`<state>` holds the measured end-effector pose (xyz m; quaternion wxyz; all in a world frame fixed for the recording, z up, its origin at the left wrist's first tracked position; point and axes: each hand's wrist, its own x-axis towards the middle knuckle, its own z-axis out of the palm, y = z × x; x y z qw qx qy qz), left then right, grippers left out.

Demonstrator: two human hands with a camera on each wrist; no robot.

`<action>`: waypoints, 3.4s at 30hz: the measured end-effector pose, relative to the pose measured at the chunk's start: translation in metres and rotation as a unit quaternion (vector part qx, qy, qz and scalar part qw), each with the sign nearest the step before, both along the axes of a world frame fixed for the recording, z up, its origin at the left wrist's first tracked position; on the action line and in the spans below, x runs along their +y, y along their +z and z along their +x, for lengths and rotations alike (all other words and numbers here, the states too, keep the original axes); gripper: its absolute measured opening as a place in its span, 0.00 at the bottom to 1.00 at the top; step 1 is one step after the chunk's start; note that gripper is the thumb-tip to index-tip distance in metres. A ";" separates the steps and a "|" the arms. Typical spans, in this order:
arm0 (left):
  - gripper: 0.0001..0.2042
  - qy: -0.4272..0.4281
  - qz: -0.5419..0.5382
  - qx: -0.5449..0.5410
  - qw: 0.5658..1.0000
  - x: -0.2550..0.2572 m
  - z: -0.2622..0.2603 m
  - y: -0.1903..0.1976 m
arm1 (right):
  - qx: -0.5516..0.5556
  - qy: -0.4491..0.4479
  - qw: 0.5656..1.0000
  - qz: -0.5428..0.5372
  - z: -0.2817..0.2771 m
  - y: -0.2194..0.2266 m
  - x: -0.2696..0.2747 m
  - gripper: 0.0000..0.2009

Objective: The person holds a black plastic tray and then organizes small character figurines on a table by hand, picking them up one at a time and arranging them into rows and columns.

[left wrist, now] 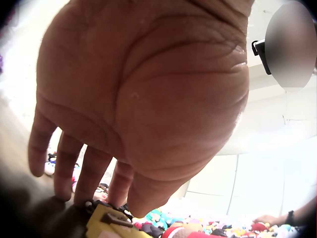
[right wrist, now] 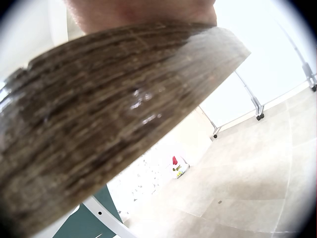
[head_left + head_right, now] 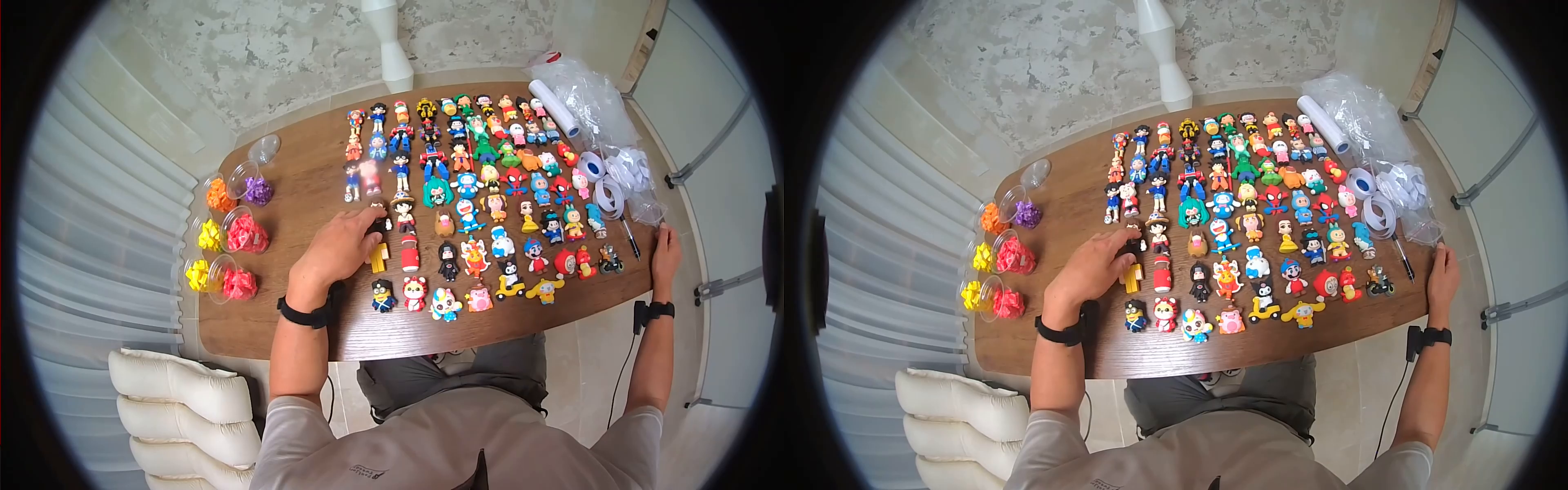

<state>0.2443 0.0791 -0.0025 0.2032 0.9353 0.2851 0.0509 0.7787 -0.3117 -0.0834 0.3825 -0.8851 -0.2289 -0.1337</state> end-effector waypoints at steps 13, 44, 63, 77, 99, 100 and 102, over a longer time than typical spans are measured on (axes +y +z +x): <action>0.19 0.000 0.001 0.001 1.000 0.000 -0.001 -0.001 | 0.006 -0.007 1.000 0.002 0.000 0.001 0.001 0.20; 0.09 0.060 0.012 -0.015 0.998 0.015 -0.004 0.006 | 0.011 -0.006 1.000 -0.002 0.007 -0.003 -0.004 0.21; 0.17 0.040 0.104 0.030 0.993 0.068 0.061 0.023 | 0.057 0.033 0.996 0.056 0.028 -0.021 -0.013 0.21; 0.12 0.138 0.167 0.125 0.968 0.119 0.137 0.004 | 0.062 0.016 0.996 0.058 0.016 -0.010 -0.008 0.20; 0.15 0.244 0.146 0.025 0.958 0.116 0.128 0.027 | 0.061 0.022 0.997 0.053 0.014 -0.008 -0.006 0.21; 0.14 0.248 0.161 0.016 0.955 0.109 0.115 0.035 | 0.060 0.022 0.997 0.047 0.018 -0.009 -0.007 0.21; 0.14 0.260 0.167 0.053 0.950 0.100 0.082 0.043 | 0.059 0.026 0.997 0.047 0.022 -0.015 -0.010 0.21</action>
